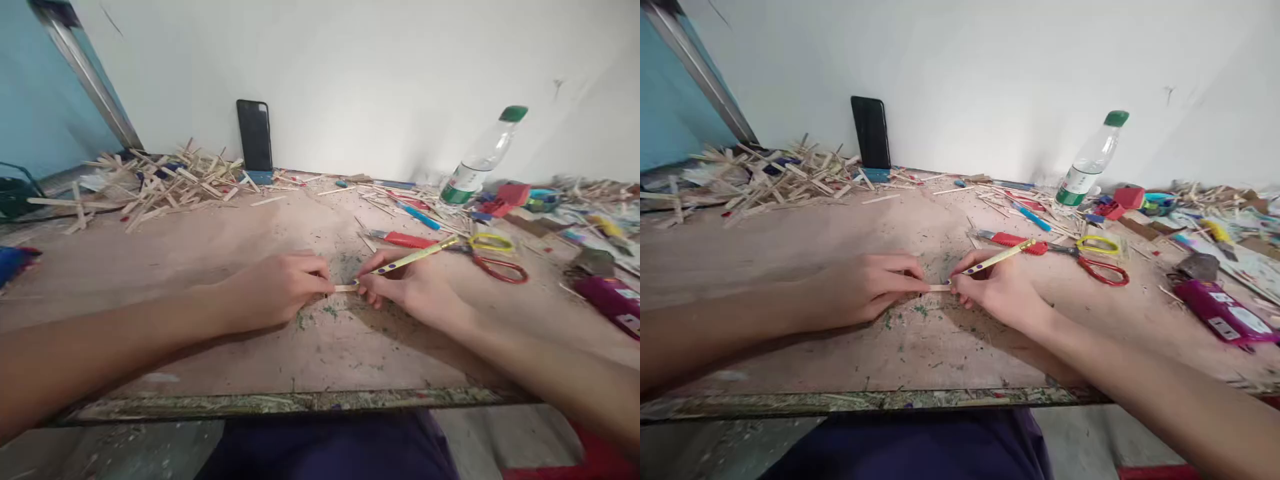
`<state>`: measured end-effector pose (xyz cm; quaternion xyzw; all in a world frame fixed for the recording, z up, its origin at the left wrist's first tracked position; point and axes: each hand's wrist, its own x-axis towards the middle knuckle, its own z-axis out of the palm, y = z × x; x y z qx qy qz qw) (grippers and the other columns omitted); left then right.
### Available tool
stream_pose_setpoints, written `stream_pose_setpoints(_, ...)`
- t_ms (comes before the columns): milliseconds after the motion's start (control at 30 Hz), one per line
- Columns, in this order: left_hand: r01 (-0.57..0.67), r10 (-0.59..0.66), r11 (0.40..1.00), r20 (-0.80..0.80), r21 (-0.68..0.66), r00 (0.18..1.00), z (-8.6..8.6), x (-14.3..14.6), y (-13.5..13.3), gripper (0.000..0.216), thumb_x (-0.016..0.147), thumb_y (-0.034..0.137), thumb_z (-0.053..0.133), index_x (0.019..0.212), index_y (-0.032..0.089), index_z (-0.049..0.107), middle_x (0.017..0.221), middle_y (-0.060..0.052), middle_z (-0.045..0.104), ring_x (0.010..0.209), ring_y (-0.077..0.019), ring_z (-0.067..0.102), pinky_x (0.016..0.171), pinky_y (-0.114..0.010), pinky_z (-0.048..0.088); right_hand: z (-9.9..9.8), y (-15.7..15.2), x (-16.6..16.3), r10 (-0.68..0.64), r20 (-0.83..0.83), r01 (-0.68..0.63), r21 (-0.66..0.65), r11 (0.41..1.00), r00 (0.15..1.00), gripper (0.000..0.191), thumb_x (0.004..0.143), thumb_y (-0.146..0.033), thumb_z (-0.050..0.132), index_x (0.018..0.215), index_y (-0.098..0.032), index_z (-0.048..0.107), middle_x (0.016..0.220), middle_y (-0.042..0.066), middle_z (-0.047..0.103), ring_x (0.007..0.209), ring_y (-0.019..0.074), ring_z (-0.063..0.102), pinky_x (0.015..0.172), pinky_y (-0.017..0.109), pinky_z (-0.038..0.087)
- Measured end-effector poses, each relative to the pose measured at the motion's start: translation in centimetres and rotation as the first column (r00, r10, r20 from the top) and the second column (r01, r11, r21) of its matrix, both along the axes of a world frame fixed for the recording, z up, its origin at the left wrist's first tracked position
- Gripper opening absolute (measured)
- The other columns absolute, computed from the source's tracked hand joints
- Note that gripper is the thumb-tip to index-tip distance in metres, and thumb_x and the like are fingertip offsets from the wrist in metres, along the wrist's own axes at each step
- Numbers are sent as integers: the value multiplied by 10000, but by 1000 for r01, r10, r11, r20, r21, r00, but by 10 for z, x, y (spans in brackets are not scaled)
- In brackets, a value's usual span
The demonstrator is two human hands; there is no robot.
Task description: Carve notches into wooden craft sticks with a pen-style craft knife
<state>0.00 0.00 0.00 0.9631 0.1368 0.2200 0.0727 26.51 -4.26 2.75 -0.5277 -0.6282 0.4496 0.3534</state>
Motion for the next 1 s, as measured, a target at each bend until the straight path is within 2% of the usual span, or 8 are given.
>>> stream_pose_setpoints(300, -10, 11, 998, -9, 67, 1000, -2, -1, 1, 338, 1130, 76, 534, 1237, 185, 836, 1122, -63, 796, 940, -199, 716, 847, -309, 551, -6, 0, -4, -18, -6, 18, 7, 1000, 1000, 105, 696, -286, 818, 707, -216, 740, 634, 24, 736, 521, 148, 663, 498, 251, 572)
stream_pose_setpoints(433, 32, -27, 990, -35, 138, 999, 0, 0, -1, 311, 1135, 65, 532, 1148, 145, 832, 1212, -87, 832, 1016, -231, 733, 959, -359, 583, -6, 2, -4, -27, -11, 27, -8, 1000, 1000, 102, 677, -282, 812, 693, -216, 737, 626, 23, 732, 513, 146, 652, 485, 247, 561)
stream_pose_setpoints(567, 73, -63, 982, -58, 175, 996, -1, 1, -2, 305, 1132, 40, 527, 1222, 107, 811, 1302, -95, 852, 1177, -268, 768, 1078, -398, 613, -5, 2, -4, -36, -13, 36, -17, 999, 999, 106, 666, -283, 808, 685, -212, 732, 613, 17, 720, 501, 138, 637, 470, 240, 548)
stream_pose_setpoints(800, 55, -42, 982, -72, 181, 997, -3, 0, 0, 340, 1137, 65, 509, 1211, 191, 816, 1307, -52, 859, 1172, -241, 801, 1066, -367, 651, -5, 3, -4, -43, -11, 43, -28, 999, 999, 114, 666, -290, 811, 691, -211, 732, 625, 29, 733, 513, 140, 648, 474, 237, 558)
stream_pose_setpoints(1000, 63, -50, 981, -76, 181, 996, -3, 1, 0, 304, 1127, 35, 537, 1216, 126, 813, 1303, -92, 856, 1169, -233, 785, 1072, -367, 648, -6, 3, -4, -42, -11, 42, -33, 999, 999, 104, 666, -270, 813, 690, -207, 733, 625, 29, 735, 511, 141, 647, 478, 239, 562)
